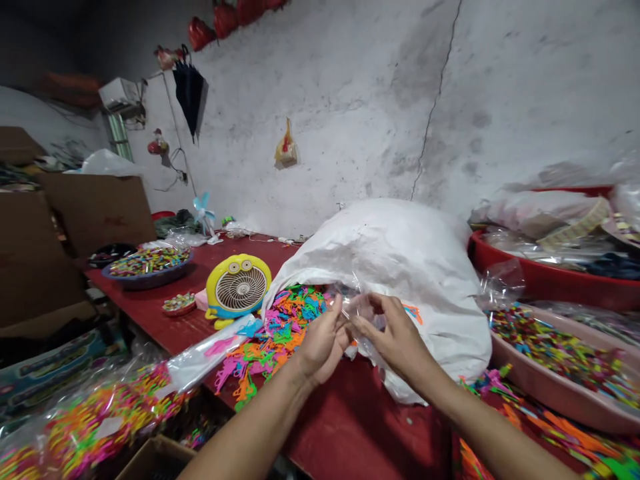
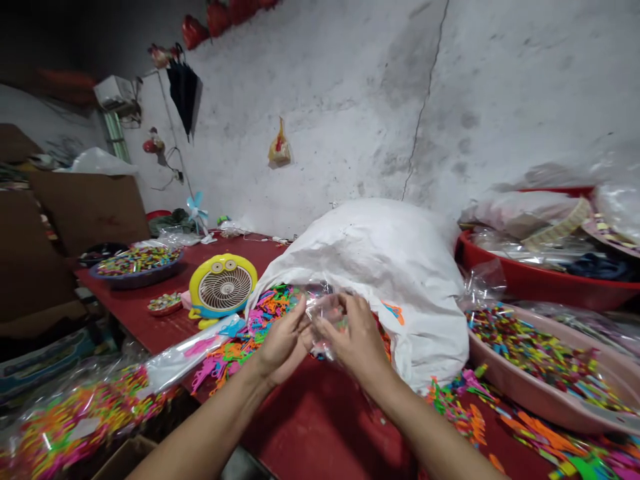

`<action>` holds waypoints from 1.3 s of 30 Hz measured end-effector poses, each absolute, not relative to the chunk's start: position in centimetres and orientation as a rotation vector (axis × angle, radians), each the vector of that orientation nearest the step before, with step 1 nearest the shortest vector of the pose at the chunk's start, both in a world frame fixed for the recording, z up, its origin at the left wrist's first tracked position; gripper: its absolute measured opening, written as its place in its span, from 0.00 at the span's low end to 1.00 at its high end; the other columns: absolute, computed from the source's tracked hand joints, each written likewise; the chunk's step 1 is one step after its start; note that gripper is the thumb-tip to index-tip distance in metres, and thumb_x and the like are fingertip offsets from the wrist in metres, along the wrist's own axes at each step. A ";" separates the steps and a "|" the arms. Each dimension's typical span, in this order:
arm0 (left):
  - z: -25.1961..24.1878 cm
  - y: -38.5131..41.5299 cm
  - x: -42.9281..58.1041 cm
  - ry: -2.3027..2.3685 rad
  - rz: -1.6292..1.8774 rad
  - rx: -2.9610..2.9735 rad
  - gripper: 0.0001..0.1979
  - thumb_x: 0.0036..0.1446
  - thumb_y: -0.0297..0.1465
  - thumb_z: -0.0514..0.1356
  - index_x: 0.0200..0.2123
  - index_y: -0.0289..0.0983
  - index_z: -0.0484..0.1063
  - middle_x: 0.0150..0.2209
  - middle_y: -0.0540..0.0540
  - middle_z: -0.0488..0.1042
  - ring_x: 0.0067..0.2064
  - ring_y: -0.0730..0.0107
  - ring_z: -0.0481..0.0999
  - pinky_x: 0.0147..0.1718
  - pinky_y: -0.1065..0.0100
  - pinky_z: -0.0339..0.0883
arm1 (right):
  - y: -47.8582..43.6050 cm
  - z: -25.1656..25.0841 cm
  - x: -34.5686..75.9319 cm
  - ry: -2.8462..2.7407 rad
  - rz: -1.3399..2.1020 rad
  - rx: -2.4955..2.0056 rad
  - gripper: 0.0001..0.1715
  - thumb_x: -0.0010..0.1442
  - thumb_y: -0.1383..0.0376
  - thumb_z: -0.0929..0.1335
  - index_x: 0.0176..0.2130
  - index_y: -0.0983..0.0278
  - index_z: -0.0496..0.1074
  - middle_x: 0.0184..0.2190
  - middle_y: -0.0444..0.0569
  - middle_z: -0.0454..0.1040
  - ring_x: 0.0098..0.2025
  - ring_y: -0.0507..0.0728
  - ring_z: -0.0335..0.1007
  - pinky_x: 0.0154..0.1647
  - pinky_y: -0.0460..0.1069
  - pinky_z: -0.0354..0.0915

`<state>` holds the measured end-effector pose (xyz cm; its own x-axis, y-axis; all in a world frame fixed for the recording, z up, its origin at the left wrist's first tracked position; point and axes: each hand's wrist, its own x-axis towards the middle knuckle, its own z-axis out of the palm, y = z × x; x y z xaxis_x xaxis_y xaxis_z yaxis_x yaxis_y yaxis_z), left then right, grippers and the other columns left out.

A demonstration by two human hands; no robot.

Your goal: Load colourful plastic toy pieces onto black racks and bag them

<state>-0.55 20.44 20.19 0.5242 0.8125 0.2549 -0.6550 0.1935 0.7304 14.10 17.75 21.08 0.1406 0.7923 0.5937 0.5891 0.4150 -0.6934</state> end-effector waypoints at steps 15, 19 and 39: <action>15.4 23.3 -1.8 0.618 1.292 0.882 0.24 0.45 0.48 0.70 0.33 0.31 0.75 0.25 0.47 0.77 0.22 0.73 0.75 0.23 0.73 0.68 | 16.5 18.7 20.3 -1.449 0.319 -1.339 0.21 0.61 0.51 0.66 0.26 0.62 0.65 0.19 0.40 0.62 0.21 0.50 0.57 0.23 0.46 0.55; 15.8 23.9 -1.9 0.647 1.301 0.863 0.23 0.43 0.45 0.72 0.35 0.32 0.75 0.28 0.47 0.78 0.24 0.74 0.75 0.23 0.74 0.68 | 15.3 20.1 21.8 -1.432 0.069 -1.372 0.12 0.59 0.56 0.68 0.34 0.62 0.70 0.27 0.45 0.71 0.29 0.53 0.67 0.30 0.48 0.63; 26.7 17.0 6.3 0.565 1.916 1.712 0.16 0.50 0.33 0.70 0.27 0.38 0.64 0.25 0.56 0.62 0.27 0.78 0.61 0.27 0.74 0.58 | 10.3 22.8 19.8 -1.823 0.005 -1.385 0.39 0.58 0.52 0.69 0.63 0.62 0.58 0.49 0.54 0.75 0.47 0.60 0.73 0.45 0.55 0.70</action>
<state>6.35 17.04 26.71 -0.0793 0.6175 0.7825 -0.0941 -0.7861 0.6108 19.80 10.28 22.81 -0.0515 0.8006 0.5970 0.7974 0.3929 -0.4580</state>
